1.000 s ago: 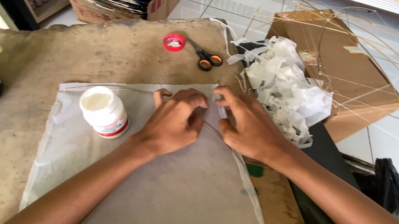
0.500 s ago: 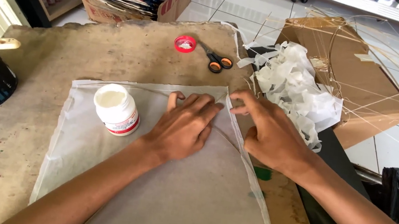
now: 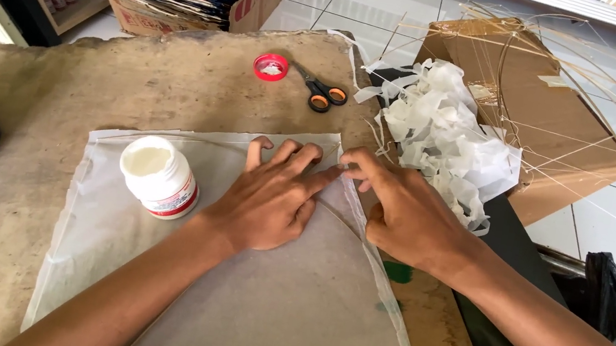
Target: Assembling a kite by applying glue to the edges of the paper and folding them over the bamboo frame.
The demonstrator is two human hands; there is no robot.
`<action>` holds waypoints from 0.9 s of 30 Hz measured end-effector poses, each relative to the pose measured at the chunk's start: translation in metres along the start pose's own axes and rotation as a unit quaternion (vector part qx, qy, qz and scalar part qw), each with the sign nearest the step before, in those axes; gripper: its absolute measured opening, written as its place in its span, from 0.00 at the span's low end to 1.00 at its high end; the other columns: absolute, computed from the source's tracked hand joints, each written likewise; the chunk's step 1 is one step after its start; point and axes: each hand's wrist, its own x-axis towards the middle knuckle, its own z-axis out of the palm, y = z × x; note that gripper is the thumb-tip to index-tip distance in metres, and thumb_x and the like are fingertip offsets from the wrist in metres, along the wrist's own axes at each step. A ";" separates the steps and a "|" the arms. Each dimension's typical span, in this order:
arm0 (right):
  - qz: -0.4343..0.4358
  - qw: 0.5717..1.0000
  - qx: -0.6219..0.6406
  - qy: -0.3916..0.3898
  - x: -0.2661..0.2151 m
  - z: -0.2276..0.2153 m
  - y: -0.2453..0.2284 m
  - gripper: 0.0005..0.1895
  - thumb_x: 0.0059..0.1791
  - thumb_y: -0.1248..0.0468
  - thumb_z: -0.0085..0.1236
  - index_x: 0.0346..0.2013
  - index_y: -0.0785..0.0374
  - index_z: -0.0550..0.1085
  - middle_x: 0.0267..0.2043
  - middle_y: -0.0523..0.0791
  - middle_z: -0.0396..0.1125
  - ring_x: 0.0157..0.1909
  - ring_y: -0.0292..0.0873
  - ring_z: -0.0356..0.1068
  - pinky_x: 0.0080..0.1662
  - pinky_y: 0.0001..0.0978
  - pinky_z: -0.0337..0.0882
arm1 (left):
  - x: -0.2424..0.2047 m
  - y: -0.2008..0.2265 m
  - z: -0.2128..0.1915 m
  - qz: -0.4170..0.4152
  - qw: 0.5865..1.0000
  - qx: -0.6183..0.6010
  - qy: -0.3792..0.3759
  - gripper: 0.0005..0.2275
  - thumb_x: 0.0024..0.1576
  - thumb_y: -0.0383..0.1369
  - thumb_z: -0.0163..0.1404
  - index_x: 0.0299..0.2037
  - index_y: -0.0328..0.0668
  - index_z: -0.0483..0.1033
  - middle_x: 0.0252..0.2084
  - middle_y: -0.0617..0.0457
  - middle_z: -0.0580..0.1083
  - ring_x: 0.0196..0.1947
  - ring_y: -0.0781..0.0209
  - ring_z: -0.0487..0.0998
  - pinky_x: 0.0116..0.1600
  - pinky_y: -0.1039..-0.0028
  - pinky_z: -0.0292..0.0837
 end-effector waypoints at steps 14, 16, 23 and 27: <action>-0.014 1.000 -0.018 0.020 -0.003 0.005 0.001 0.30 0.37 0.76 0.45 0.54 0.61 0.66 0.44 0.57 0.75 0.48 0.63 0.76 0.46 0.56 0.75 | -0.004 0.002 -0.004 0.008 1.000 0.029 0.010 0.17 0.60 0.27 0.41 0.59 0.50 0.73 0.53 0.53 0.65 0.59 0.54 0.67 0.65 0.47 0.45; -0.030 0.999 -0.020 0.036 -0.001 0.011 0.007 0.28 0.38 0.76 0.45 0.53 0.61 0.68 0.44 0.56 0.75 0.48 0.62 0.77 0.46 0.56 0.76 | -0.010 0.006 -0.008 0.015 0.999 0.038 0.022 0.17 0.59 0.26 0.42 0.58 0.48 0.73 0.52 0.52 0.67 0.59 0.54 0.69 0.65 0.47 0.46; -0.093 0.977 -0.005 0.191 0.007 0.027 0.014 0.16 0.41 0.72 0.55 0.43 0.60 0.75 0.35 0.52 0.72 0.39 0.53 0.77 0.40 0.46 0.77 | -0.056 0.012 -0.022 0.101 0.960 0.083 0.248 0.07 0.49 0.26 0.53 0.37 0.44 0.77 0.40 0.51 0.70 0.44 0.52 0.75 0.49 0.61 0.61; -0.112 0.970 0.051 0.210 0.014 0.038 0.001 0.15 0.40 0.69 0.65 0.42 0.58 0.79 0.35 0.47 0.74 0.38 0.46 0.79 0.39 0.34 0.77 | -0.093 -0.007 -0.030 0.086 0.933 0.071 0.343 0.02 0.46 0.28 0.55 0.27 0.46 0.75 0.34 0.54 0.68 0.37 0.52 0.72 0.44 0.63 0.62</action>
